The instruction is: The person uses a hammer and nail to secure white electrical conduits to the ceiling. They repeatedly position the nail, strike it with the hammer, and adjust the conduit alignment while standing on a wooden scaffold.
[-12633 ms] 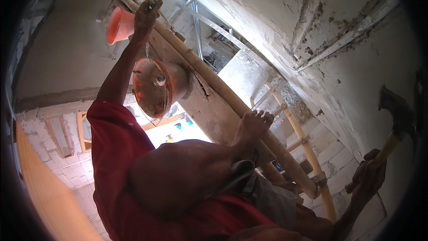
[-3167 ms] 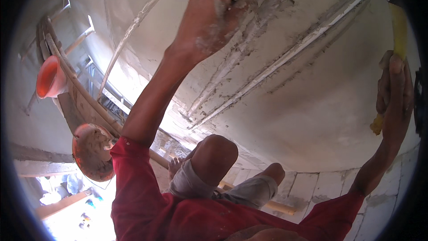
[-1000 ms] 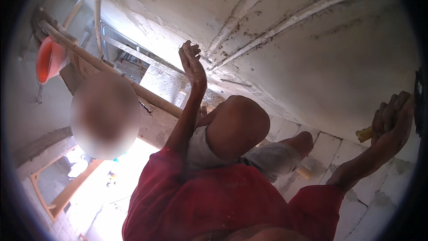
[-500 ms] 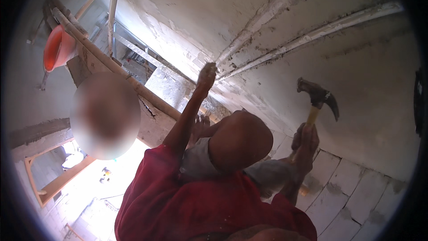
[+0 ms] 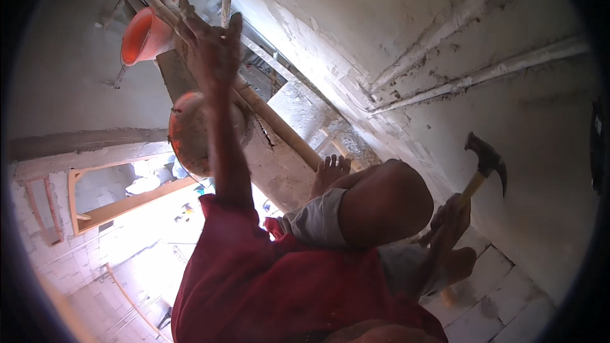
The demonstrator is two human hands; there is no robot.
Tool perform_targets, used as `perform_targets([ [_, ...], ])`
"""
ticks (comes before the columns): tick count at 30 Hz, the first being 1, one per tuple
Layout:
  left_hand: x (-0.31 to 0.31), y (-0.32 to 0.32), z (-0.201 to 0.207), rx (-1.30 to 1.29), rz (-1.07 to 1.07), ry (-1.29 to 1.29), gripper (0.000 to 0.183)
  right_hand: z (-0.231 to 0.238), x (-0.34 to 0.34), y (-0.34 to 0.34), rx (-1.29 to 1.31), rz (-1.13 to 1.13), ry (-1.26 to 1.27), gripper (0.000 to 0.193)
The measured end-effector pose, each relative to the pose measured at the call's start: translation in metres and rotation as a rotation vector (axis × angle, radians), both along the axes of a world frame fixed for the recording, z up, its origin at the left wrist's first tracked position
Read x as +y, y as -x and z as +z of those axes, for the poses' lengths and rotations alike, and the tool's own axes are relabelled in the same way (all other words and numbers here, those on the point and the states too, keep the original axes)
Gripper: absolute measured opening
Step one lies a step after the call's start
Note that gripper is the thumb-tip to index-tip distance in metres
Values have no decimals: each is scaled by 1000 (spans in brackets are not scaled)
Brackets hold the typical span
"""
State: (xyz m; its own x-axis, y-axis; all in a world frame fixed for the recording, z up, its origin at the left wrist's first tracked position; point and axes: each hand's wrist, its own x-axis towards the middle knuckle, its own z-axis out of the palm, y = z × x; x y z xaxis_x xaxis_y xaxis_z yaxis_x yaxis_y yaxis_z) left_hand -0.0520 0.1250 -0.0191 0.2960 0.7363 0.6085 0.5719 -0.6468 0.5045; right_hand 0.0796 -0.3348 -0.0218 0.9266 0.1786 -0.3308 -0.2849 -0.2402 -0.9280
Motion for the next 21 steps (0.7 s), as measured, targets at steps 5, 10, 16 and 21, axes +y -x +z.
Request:
perform_targets([
  [5,112,37,-30,378,-237,203,44,-11,0,-5,-28,109,34,20],
  [10,118,-6,-21,350,-528,175,34,-8,-25,-16,-51,102,183,19],
  [16,55,-39,-44,425,-622,179,25,24,-33,-24,2,194,301,18],
  [21,-25,-95,-104,352,-1021,-68,27,13,-42,-31,-13,292,367,20],
])
